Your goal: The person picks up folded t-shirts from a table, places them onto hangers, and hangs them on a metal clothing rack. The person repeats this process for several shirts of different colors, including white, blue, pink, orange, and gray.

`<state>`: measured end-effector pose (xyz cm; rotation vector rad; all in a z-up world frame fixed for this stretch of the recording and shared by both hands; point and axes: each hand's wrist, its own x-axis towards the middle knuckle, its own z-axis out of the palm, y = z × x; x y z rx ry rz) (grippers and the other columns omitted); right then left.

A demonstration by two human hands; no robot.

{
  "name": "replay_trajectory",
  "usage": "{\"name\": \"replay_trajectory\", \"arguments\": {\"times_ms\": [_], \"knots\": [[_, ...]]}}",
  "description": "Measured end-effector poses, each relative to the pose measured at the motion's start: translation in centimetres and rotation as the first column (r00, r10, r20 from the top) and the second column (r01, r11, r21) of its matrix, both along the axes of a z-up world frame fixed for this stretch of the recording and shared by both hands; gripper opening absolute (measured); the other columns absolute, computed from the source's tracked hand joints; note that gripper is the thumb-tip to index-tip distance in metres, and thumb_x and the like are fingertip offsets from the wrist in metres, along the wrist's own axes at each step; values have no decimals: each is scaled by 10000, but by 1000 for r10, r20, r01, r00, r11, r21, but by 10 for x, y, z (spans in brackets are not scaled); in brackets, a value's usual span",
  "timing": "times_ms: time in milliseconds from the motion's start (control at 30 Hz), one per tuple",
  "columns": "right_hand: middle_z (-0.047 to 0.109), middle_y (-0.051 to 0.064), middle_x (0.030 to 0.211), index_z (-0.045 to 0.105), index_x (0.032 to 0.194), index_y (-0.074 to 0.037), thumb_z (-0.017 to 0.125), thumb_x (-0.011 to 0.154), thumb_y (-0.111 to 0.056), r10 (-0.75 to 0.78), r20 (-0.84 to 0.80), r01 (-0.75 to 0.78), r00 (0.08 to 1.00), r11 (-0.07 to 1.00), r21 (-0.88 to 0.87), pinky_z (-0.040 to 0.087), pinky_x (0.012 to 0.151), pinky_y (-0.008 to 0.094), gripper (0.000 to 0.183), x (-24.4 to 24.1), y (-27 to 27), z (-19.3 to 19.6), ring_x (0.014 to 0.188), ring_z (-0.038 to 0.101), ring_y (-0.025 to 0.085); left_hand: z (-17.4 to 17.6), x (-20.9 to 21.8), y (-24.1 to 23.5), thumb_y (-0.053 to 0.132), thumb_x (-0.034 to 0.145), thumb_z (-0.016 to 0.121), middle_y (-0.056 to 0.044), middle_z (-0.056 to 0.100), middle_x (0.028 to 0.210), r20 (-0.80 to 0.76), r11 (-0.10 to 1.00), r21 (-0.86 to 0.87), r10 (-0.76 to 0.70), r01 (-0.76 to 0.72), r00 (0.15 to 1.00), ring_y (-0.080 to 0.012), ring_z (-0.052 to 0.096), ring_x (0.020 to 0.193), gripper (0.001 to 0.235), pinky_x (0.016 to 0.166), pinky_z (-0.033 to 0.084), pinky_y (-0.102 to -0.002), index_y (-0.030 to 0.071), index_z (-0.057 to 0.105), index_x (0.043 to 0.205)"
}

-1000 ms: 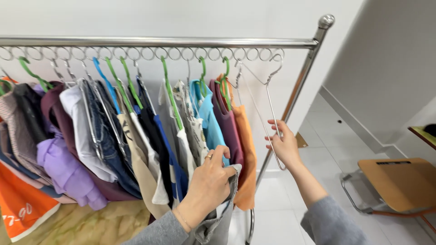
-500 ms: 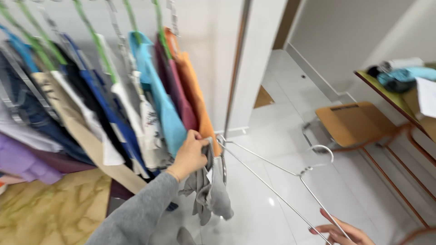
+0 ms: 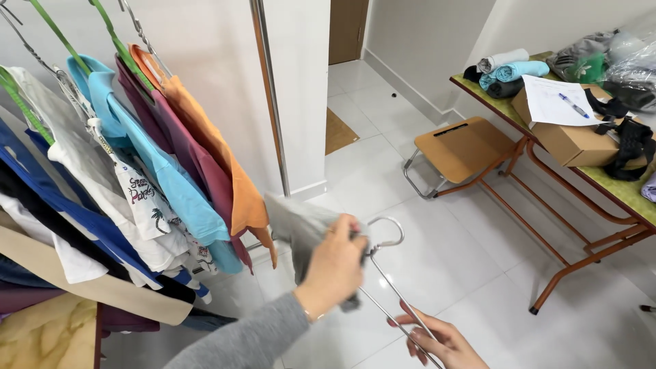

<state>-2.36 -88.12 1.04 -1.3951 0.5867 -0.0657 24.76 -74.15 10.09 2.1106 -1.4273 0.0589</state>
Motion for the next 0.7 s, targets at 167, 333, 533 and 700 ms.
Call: {"name": "replay_trajectory", "arguments": {"times_ms": [167, 333, 533, 700], "knots": [[749, 221, 1419, 457, 1569, -141, 633, 966, -68, 65, 347, -82, 935, 996, 34, 552, 621, 359, 633, -5, -20, 10, 739, 603, 245, 69, -18, 8, 125, 885, 525, -163, 464, 1442, -274, 951, 64, -273, 301, 922, -401, 499, 1284, 650, 1102, 395, -505, 89, 515, 1534], [749, 263, 1399, 579, 1510, -223, 606, 1010, -118, 201, 416, -214, 887, 977, -15, 511, 638, 372, 512, -38, -40, 59, 675, 534, 283, 66, 39, 20, 385, 961, 681, -94, 662, 1303, 433, 957, -89, -212, 275, 876, -333, 608, 1208, 369, 1025, 478, -534, 164, 683, 1257], [495, 522, 1378, 531, 1526, -192, 545, 1069, -606, 41, 647, -404, 761, 811, 424, 469, 670, 390, 617, -57, -42, 16, 656, 476, 293, 71, 41, 29, 373, 1089, 602, 12, 565, 643, 461, 923, -134, -264, 360, 847, -216, 586, 591, 380, 524, 436, -368, 153, 547, 784], [496, 206, 1588, 514, 1536, -135, 246, 1050, -795, -99, 642, -303, 760, 820, 486, 478, 554, 419, 862, -16, -12, 11, 587, 597, 394, 111, 6, 27, 399, 1090, 573, 32, 557, 630, 419, 902, -244, -233, 356, 878, -178, 585, 570, 384, 490, 433, -324, 157, 549, 793]]}}
